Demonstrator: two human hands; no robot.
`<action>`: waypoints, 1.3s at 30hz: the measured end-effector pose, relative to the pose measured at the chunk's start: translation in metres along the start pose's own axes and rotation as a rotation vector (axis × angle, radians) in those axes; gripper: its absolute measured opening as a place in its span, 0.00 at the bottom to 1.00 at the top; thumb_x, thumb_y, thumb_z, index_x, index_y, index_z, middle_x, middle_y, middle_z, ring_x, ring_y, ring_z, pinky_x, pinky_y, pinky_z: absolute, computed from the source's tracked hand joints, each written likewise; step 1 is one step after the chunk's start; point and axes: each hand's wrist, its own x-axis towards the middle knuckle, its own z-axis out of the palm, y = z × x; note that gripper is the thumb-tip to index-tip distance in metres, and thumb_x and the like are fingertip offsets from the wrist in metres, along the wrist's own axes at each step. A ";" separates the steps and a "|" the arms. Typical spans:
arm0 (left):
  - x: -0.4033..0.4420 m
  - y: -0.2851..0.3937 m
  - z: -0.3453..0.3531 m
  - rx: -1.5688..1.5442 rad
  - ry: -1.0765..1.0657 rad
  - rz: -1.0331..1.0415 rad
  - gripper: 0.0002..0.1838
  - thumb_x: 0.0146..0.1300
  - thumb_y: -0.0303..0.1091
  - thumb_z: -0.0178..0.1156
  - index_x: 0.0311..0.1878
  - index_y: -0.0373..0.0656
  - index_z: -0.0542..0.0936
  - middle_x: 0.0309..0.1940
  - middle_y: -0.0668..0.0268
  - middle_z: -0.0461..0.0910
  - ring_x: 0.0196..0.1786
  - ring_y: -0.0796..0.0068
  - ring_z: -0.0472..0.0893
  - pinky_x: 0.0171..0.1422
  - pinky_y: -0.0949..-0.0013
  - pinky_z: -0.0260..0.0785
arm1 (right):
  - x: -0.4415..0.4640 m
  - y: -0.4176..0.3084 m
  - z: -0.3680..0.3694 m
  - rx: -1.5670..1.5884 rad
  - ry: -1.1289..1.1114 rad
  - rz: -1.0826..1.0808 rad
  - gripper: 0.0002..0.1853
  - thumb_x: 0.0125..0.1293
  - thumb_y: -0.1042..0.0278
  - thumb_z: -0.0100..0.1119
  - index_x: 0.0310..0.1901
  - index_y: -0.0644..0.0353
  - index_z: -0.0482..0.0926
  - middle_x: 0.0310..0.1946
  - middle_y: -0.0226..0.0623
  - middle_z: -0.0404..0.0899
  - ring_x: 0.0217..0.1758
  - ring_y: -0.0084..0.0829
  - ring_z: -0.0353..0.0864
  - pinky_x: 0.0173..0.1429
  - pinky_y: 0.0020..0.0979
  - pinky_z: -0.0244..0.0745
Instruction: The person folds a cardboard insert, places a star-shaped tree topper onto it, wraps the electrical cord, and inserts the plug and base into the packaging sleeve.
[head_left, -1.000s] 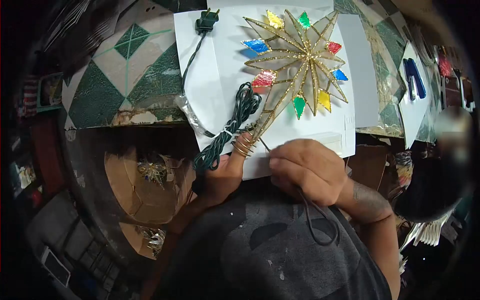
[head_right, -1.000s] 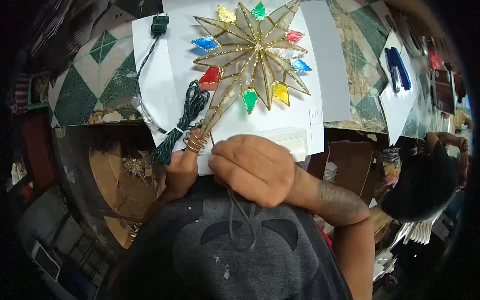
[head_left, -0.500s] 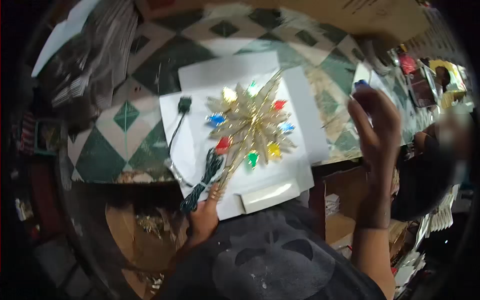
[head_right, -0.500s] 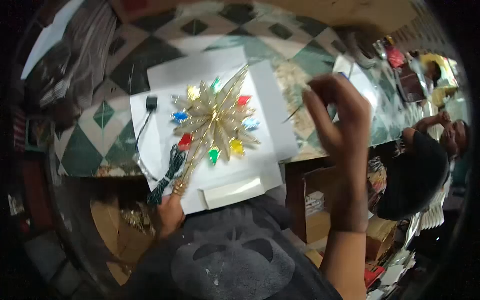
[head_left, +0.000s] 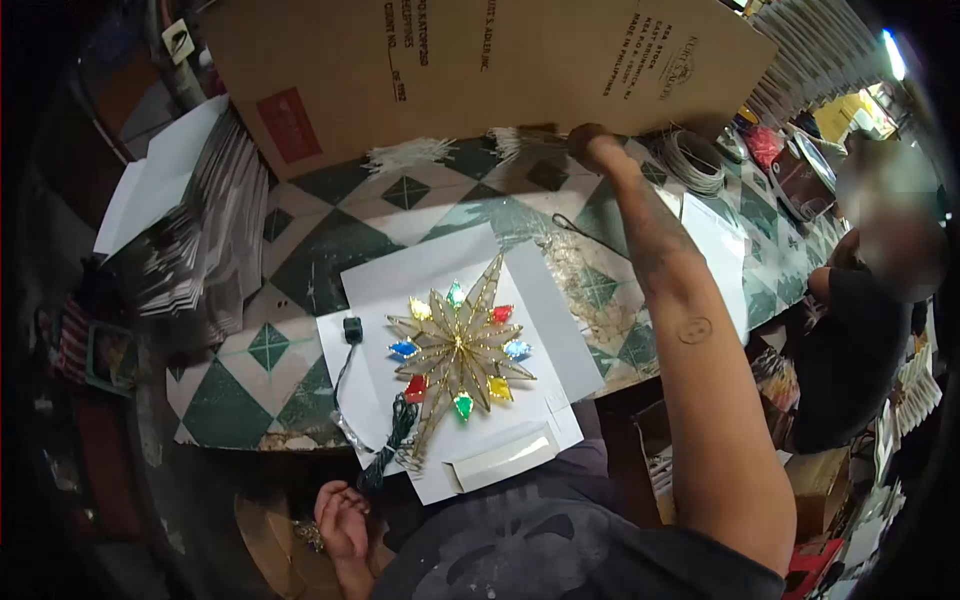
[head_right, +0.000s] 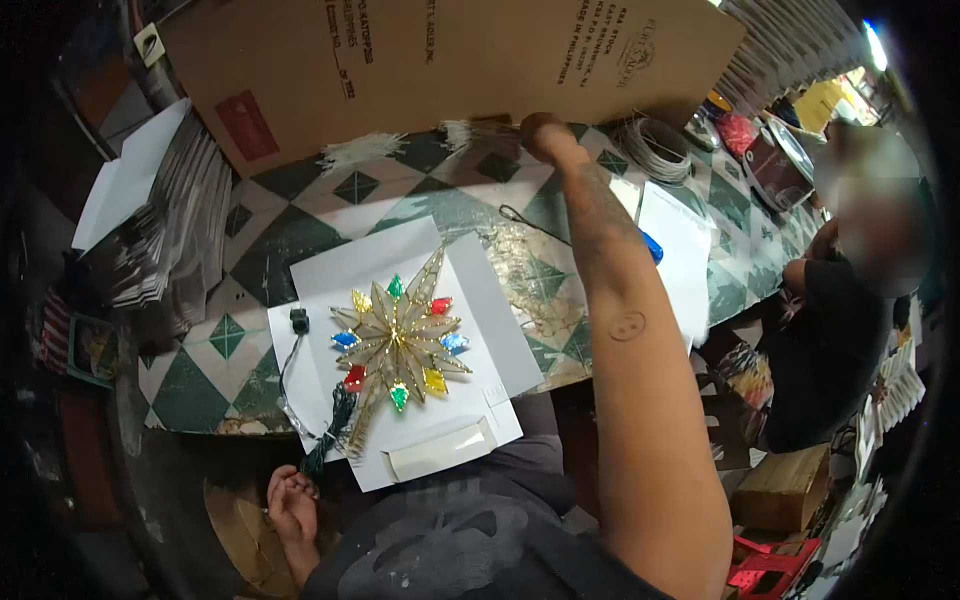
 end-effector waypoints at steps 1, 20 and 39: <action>-0.003 0.005 0.000 0.005 -0.008 0.007 0.16 0.74 0.32 0.56 0.59 0.34 0.76 0.36 0.58 0.79 0.37 0.66 0.78 0.40 0.67 0.71 | 0.001 0.016 0.017 -0.027 0.044 -0.067 0.10 0.64 0.68 0.59 0.42 0.57 0.88 0.36 0.39 0.89 0.28 0.44 0.78 0.38 0.44 0.77; 0.017 0.064 0.186 0.718 -0.158 0.494 0.10 0.62 0.21 0.63 0.47 0.31 0.83 0.37 0.58 0.82 0.37 0.71 0.76 0.44 0.73 0.69 | -0.183 -0.212 -0.154 1.548 0.079 0.196 0.12 0.70 0.78 0.69 0.51 0.63 0.80 0.34 0.36 0.84 0.31 0.26 0.84 0.37 0.28 0.84; 0.034 0.019 0.249 0.589 -0.578 0.333 0.10 0.65 0.21 0.72 0.49 0.33 0.88 0.48 0.57 0.88 0.47 0.72 0.83 0.50 0.72 0.78 | -0.268 -0.336 -0.112 1.422 0.003 -0.092 0.27 0.58 0.76 0.80 0.60 0.62 0.84 0.64 0.49 0.83 0.66 0.38 0.82 0.72 0.38 0.77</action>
